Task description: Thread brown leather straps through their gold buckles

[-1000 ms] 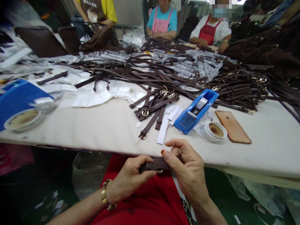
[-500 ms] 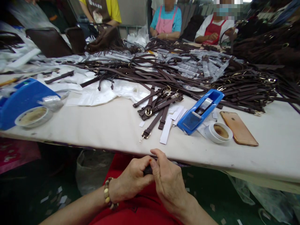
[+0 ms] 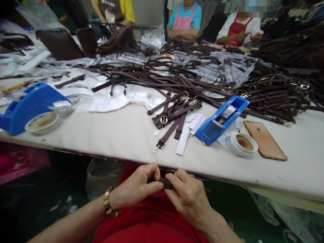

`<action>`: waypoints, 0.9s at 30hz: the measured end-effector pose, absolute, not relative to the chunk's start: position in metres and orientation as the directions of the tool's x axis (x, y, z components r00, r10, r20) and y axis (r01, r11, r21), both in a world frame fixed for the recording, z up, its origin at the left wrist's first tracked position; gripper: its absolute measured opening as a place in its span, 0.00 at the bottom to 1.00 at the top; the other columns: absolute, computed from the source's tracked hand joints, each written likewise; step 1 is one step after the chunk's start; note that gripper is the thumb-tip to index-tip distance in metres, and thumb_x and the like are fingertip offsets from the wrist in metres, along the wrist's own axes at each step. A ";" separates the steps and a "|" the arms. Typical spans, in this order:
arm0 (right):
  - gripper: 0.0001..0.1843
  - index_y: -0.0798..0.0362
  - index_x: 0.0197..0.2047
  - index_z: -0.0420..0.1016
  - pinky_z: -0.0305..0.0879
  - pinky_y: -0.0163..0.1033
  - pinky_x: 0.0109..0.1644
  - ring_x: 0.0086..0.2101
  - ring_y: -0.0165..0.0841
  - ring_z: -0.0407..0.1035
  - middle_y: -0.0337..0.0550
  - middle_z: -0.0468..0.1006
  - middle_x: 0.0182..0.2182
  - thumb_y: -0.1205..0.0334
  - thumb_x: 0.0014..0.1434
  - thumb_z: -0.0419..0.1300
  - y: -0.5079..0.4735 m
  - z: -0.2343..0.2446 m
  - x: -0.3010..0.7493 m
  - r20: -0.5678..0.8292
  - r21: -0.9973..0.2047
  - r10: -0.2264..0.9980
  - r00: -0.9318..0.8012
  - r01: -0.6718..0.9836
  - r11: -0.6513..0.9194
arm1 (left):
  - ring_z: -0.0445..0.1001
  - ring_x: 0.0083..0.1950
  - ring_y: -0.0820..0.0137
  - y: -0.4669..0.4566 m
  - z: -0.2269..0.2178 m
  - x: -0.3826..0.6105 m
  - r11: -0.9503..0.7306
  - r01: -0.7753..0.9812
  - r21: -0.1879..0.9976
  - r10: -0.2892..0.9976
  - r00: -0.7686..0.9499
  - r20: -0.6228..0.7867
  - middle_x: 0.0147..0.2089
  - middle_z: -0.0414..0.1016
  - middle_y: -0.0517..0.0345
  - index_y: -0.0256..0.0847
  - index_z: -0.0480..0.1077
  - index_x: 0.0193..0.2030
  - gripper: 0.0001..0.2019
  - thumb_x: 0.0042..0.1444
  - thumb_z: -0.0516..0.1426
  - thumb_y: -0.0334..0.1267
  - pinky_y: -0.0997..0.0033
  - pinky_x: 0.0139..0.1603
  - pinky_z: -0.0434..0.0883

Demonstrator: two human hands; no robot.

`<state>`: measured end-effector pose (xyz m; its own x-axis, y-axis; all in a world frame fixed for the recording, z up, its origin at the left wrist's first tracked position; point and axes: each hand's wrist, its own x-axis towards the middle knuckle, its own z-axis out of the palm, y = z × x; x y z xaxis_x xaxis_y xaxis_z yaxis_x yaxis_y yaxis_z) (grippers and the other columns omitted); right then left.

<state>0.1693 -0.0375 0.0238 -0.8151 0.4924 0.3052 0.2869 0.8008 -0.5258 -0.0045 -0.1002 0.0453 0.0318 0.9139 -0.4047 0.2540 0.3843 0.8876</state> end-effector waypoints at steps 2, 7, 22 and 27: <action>0.10 0.57 0.43 0.71 0.61 0.32 0.27 0.25 0.29 0.64 0.42 0.67 0.26 0.69 0.58 0.52 -0.040 0.024 0.166 0.332 -0.489 0.488 -0.807 0.295 0.821 | 0.60 0.29 0.74 -0.099 0.047 -0.004 0.364 0.338 0.868 0.919 0.023 -0.395 0.27 0.63 0.64 0.39 0.61 0.30 0.08 0.46 0.57 0.37 0.74 0.29 0.55; 0.09 0.57 0.40 0.72 0.61 0.32 0.26 0.24 0.29 0.64 0.41 0.67 0.24 0.69 0.58 0.52 -0.040 0.027 0.163 0.378 -0.454 0.471 -0.797 0.284 0.844 | 0.59 0.29 0.74 -0.097 0.046 0.000 0.324 0.399 0.858 0.939 -0.025 -0.343 0.26 0.62 0.65 0.40 0.60 0.31 0.09 0.47 0.58 0.37 0.74 0.30 0.54; 0.07 0.56 0.38 0.73 0.62 0.37 0.28 0.28 0.32 0.62 0.44 0.69 0.27 0.65 0.55 0.58 -0.034 0.027 0.167 0.489 -0.456 0.488 -0.723 0.265 0.850 | 0.57 0.25 0.75 -0.089 0.048 -0.011 0.499 0.073 0.864 0.854 0.131 -0.504 0.22 0.62 0.65 0.38 0.60 0.25 0.09 0.39 0.57 0.38 0.73 0.28 0.55; 0.08 0.55 0.39 0.72 0.64 0.42 0.36 0.35 0.37 0.65 0.47 0.70 0.33 0.63 0.55 0.60 -0.025 0.019 0.184 0.414 -0.529 0.516 -0.750 0.262 0.807 | 0.61 0.26 0.75 -0.096 0.050 -0.043 0.527 -0.015 0.850 0.835 0.191 -0.515 0.22 0.66 0.63 0.37 0.58 0.21 0.10 0.39 0.57 0.38 0.73 0.31 0.57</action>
